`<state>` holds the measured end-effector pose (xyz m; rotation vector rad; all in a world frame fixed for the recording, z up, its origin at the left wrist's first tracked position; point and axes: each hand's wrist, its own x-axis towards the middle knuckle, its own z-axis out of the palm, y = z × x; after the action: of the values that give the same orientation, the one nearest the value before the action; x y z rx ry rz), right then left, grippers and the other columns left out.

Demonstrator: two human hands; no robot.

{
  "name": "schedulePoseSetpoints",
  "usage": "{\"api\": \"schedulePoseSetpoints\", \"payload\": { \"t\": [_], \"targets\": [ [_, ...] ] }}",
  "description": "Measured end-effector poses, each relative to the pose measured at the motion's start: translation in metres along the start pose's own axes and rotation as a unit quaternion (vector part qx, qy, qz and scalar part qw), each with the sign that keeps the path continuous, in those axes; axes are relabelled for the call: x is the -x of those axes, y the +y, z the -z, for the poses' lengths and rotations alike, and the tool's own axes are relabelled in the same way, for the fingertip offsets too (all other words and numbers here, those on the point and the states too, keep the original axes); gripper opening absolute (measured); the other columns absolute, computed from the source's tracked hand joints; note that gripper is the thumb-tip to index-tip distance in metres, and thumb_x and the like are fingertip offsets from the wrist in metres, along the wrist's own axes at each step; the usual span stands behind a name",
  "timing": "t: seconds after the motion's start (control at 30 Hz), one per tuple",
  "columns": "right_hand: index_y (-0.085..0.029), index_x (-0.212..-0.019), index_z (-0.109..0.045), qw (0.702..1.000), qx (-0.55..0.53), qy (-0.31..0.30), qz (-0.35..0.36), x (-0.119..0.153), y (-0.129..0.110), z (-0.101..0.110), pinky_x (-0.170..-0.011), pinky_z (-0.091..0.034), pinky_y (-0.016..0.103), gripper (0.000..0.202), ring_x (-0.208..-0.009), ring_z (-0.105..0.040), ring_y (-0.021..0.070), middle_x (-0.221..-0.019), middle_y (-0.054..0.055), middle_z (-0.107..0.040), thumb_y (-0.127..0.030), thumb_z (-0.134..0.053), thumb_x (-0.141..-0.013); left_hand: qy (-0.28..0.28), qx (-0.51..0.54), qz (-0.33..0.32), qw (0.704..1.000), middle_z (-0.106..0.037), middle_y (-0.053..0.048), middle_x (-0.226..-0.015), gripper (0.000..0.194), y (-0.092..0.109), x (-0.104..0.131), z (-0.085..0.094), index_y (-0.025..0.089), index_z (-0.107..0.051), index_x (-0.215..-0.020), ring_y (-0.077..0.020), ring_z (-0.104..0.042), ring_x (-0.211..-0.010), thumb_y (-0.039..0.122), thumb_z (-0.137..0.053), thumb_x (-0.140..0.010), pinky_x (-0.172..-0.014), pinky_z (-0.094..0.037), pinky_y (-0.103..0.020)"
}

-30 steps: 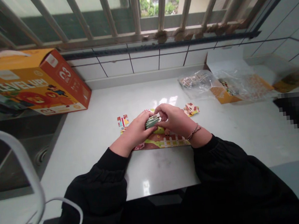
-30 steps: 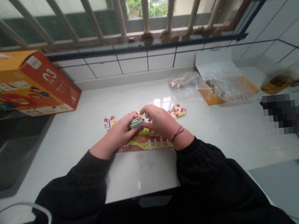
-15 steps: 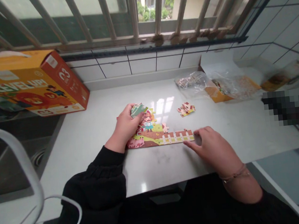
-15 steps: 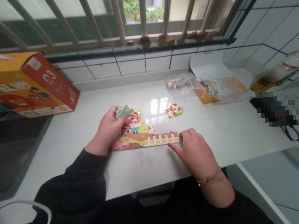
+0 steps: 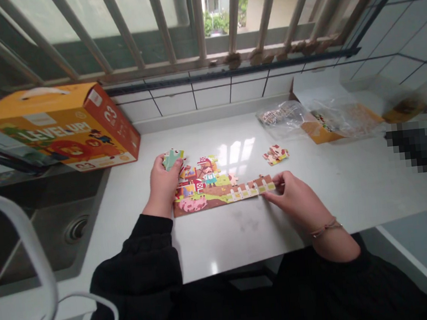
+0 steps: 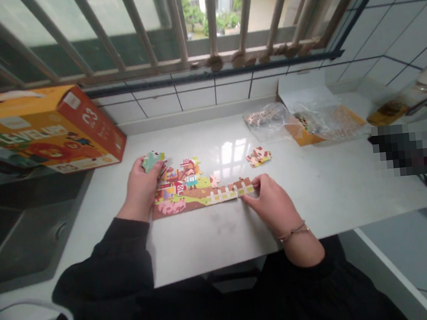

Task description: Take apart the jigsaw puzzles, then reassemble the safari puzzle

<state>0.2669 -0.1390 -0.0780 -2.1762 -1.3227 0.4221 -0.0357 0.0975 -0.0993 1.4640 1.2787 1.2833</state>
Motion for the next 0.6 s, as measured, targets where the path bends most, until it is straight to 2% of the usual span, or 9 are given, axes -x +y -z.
{"api": "schedulePoseSetpoints", "payload": {
  "t": [0.07, 0.17, 0.23, 0.33, 0.4, 0.5, 0.53, 0.6],
  "targets": [
    [-0.027, -0.100, -0.054, 0.999, -0.048, -0.011, -0.016, -0.007, -0.011, -0.007, -0.072, -0.052, 0.040, 0.031, -0.080, -0.073, 0.0285, -0.089, 0.006, -0.073, -0.047, -0.074, -0.088, 0.011, -0.001, -0.004, 1.000, -0.081, -0.006, -0.105, 0.039, -0.002, 0.001, -0.006, 0.023, -0.070, -0.118, -0.0197, -0.076, -0.087, 0.041, -0.088, -0.088, -0.079, -0.059, -0.028],
    [-0.026, -0.102, -0.054, 0.996, -0.089, -0.005, -0.018, -0.029, -0.024, -0.017, -0.077, -0.053, 0.040, 0.028, -0.088, -0.075, 0.0296, -0.095, 0.008, -0.075, -0.047, -0.070, -0.090, 0.038, -0.003, -0.007, 0.999, -0.080, -0.006, -0.104, 0.038, -0.004, -0.001, -0.014, 0.024, -0.068, -0.118, -0.0198, -0.076, -0.085, 0.044, -0.086, -0.091, -0.078, -0.060, -0.030],
    [-0.026, -0.102, -0.054, 0.994, -0.109, 0.009, -0.027, -0.048, -0.031, -0.021, -0.078, -0.054, 0.041, 0.031, -0.090, -0.075, 0.0299, -0.097, 0.009, -0.075, -0.043, -0.073, -0.085, 0.066, -0.008, -0.002, 0.998, -0.080, -0.006, -0.106, 0.039, -0.004, -0.003, -0.019, 0.024, -0.067, -0.119, -0.0211, -0.077, -0.088, 0.044, -0.085, -0.092, -0.081, -0.061, -0.032],
    [-0.026, -0.102, -0.055, 0.978, -0.197, 0.000, -0.065, -0.080, -0.044, -0.023, -0.067, -0.056, 0.037, 0.039, -0.079, -0.072, 0.0262, -0.089, 0.005, -0.072, -0.038, -0.081, -0.077, 0.104, -0.032, 0.003, 0.994, -0.080, -0.006, -0.107, 0.036, -0.001, -0.006, -0.027, 0.024, -0.067, -0.119, -0.0231, -0.077, -0.094, 0.043, -0.084, -0.093, -0.086, -0.061, -0.035],
    [-0.026, -0.101, -0.057, 0.952, -0.286, -0.047, -0.093, -0.099, -0.053, -0.022, -0.062, -0.057, 0.035, 0.041, -0.075, -0.071, 0.0231, -0.089, 0.003, -0.071, -0.034, -0.085, -0.073, 0.108, -0.020, 0.011, 0.994, -0.080, -0.006, -0.108, 0.035, 0.001, -0.007, -0.031, 0.024, -0.065, -0.119, -0.0233, -0.077, -0.093, 0.042, -0.083, -0.095, -0.086, -0.062, -0.036],
    [-0.025, -0.098, -0.061, 0.912, -0.367, -0.154, -0.103, -0.122, -0.061, -0.021, -0.062, -0.059, 0.032, 0.039, -0.075, -0.070, 0.0193, -0.088, 0.001, -0.070, -0.028, -0.088, -0.070, 0.094, 0.019, 0.025, 0.995, -0.080, -0.007, -0.111, 0.037, 0.002, -0.007, -0.032, 0.025, -0.063, -0.122, -0.0227, -0.078, -0.092, 0.044, -0.082, -0.096, -0.082, -0.063, -0.035],
    [-0.025, -0.097, -0.062, 0.908, -0.369, -0.175, -0.098, -0.127, -0.061, -0.020, -0.061, -0.059, 0.031, 0.038, -0.074, -0.069, 0.0185, -0.085, 0.001, -0.069, -0.027, -0.088, -0.070, 0.094, 0.024, 0.025, 0.995, -0.080, -0.007, -0.112, 0.038, 0.001, -0.007, -0.032, 0.025, -0.063, -0.122, -0.0225, -0.078, -0.093, 0.045, -0.082, -0.096, -0.083, -0.063, -0.035],
    [-0.024, -0.097, -0.064, 0.918, -0.344, -0.180, -0.079, -0.133, -0.055, -0.015, -0.056, -0.054, 0.029, 0.037, -0.069, -0.066, 0.0177, -0.080, 0.000, -0.068, -0.027, -0.089, -0.070, 0.095, 0.022, 0.018, 0.995, -0.079, -0.007, -0.112, 0.038, -0.003, -0.007, -0.030, 0.025, -0.064, -0.121, -0.0223, -0.078, -0.095, 0.047, -0.082, -0.096, -0.086, -0.064, -0.035]
  ]
}}
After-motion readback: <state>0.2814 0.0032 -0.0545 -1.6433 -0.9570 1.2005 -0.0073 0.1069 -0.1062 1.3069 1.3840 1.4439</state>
